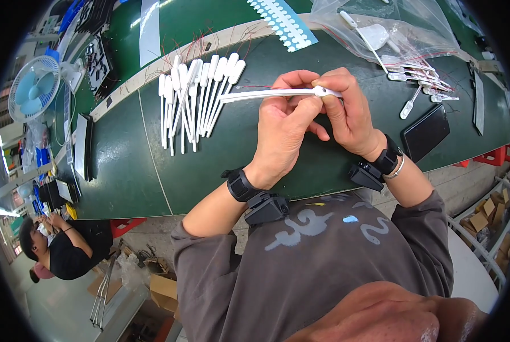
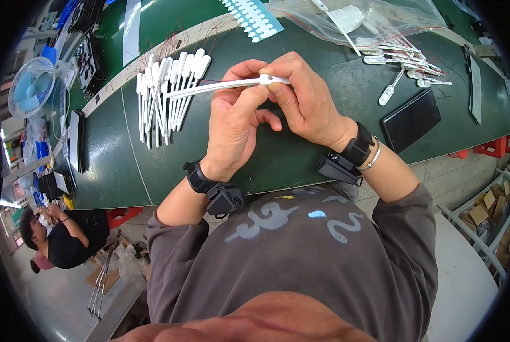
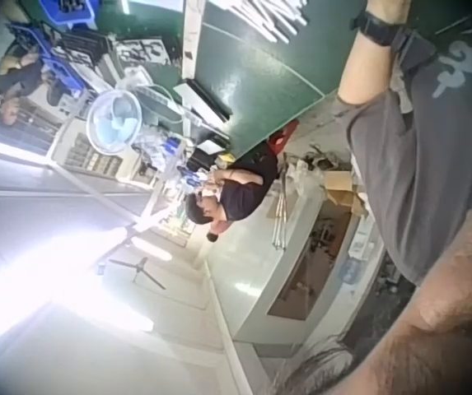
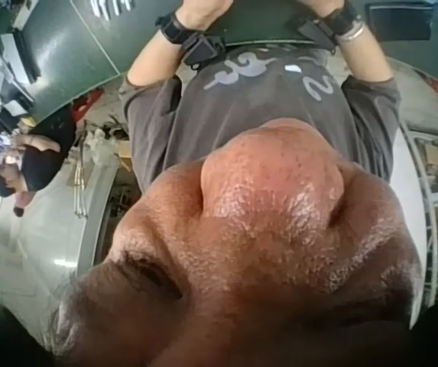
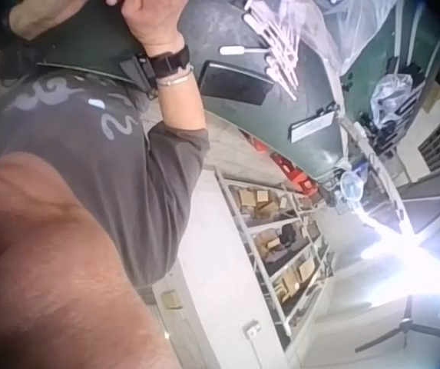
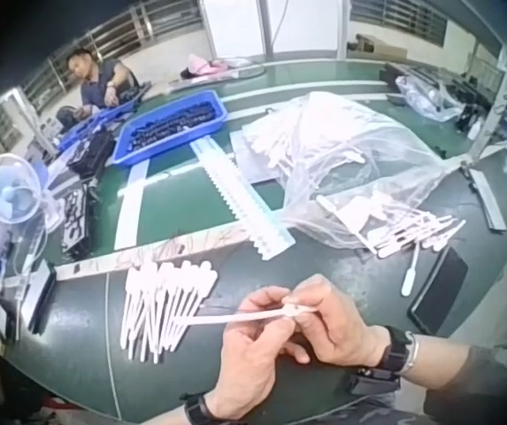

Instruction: The person picks up a white plastic housing and a white plastic stem, fits the stem into the housing, and then threads a wire through the assembly.

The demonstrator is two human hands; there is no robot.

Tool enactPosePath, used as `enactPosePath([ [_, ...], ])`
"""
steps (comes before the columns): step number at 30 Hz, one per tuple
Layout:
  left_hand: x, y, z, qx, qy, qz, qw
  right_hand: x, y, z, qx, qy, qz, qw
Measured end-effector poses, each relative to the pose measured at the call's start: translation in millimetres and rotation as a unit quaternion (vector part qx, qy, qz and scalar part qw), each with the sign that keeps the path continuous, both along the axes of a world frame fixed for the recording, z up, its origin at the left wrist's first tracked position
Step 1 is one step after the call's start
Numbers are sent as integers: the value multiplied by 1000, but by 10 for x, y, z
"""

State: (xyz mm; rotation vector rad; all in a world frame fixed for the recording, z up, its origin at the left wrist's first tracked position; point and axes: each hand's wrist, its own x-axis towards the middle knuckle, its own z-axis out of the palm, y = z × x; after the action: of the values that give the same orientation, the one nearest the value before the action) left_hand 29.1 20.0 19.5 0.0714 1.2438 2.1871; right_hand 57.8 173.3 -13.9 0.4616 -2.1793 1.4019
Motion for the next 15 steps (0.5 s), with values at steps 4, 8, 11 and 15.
enactPosePath([
  [4, -10, -5, -2, 9, 0, 6, 1000, -8, 22, 6, 28, 20, 3, 999],
  [8, -25, -8, -35, 16, -4, 22, 1000, -18, 28, 17, 55, 26, -3, 998],
  [11, -40, -24, -68, 18, 2, 21, 1000, -10, 33, 12, 61, 18, -2, 998],
  [15, -63, -24, -87, 25, -4, 21, 999, 7, 40, -8, 46, -22, -1, 999],
])
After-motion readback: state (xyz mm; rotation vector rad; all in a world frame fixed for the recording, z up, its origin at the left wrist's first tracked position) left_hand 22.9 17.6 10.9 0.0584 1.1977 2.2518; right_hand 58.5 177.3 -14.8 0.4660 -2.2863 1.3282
